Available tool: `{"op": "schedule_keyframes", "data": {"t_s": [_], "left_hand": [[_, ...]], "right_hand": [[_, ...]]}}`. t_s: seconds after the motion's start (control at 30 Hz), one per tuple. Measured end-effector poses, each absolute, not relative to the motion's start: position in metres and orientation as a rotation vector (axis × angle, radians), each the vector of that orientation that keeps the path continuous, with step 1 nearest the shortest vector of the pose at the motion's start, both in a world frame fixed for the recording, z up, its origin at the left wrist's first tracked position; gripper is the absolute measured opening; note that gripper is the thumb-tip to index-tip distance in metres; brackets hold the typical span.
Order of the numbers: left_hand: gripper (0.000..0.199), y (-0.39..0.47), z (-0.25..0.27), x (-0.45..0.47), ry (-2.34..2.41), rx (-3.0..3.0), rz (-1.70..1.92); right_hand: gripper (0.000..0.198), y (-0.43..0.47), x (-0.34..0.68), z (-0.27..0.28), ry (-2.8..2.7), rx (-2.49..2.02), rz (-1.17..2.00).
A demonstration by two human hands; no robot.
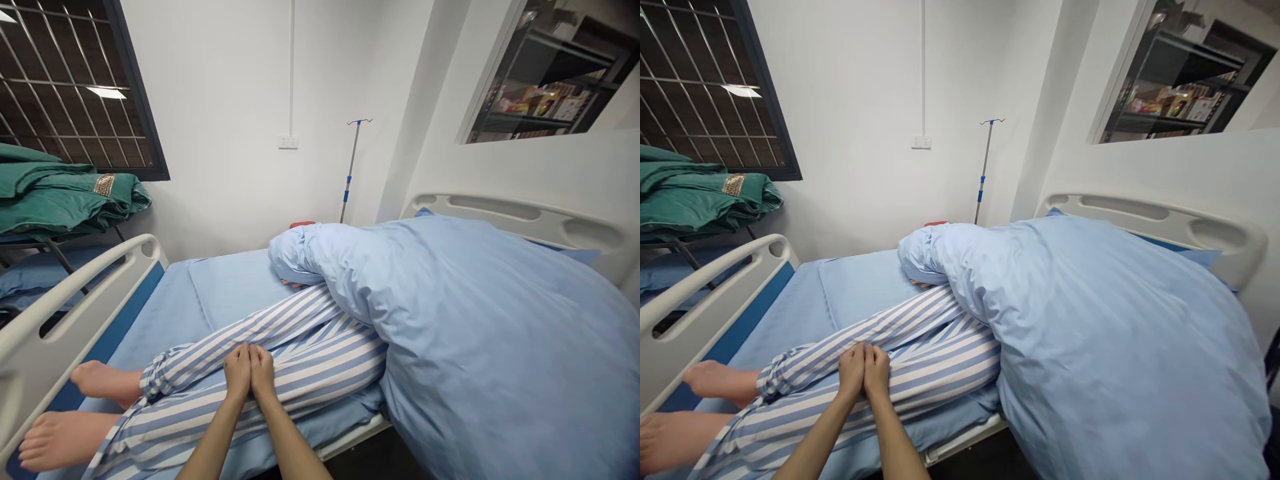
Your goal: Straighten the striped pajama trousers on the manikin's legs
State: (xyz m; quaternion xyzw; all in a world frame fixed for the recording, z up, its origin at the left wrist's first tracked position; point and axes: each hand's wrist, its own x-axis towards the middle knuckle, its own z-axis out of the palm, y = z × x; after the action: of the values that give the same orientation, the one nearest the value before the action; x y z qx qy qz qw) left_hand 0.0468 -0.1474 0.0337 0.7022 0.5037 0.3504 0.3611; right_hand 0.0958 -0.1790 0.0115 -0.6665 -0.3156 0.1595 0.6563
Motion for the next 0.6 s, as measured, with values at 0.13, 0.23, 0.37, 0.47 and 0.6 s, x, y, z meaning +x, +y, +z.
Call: {"op": "schedule_keyframes", "data": {"t_s": [0.13, 0.23, 0.37, 0.47, 0.6], "left_hand": [[0.038, -0.155, 0.025, 0.051, 1.322, 1.891, 0.893], [0.036, -0.157, 0.024, 0.049, 1.336, 1.976, 0.864], [0.035, -0.157, 0.023, 0.049, 1.346, 2.061, 0.833], [0.033, -0.156, 0.021, 0.048, 1.372, 2.078, 0.81], [0.032, -0.155, 0.02, 0.047, 1.349, 2.135, 0.754]], "right_hand": [[0.036, -0.18, 0.099, 0.011, -0.671, -1.454, 0.39], [0.035, -0.181, 0.098, 0.012, -0.661, -1.445, 0.402], [0.035, -0.18, 0.098, 0.01, -0.685, -1.446, 0.41], [0.035, -0.178, 0.1, 0.008, -0.709, -1.501, 0.395], [0.036, -0.182, 0.108, 0.022, -0.806, -1.686, 0.337]]}}
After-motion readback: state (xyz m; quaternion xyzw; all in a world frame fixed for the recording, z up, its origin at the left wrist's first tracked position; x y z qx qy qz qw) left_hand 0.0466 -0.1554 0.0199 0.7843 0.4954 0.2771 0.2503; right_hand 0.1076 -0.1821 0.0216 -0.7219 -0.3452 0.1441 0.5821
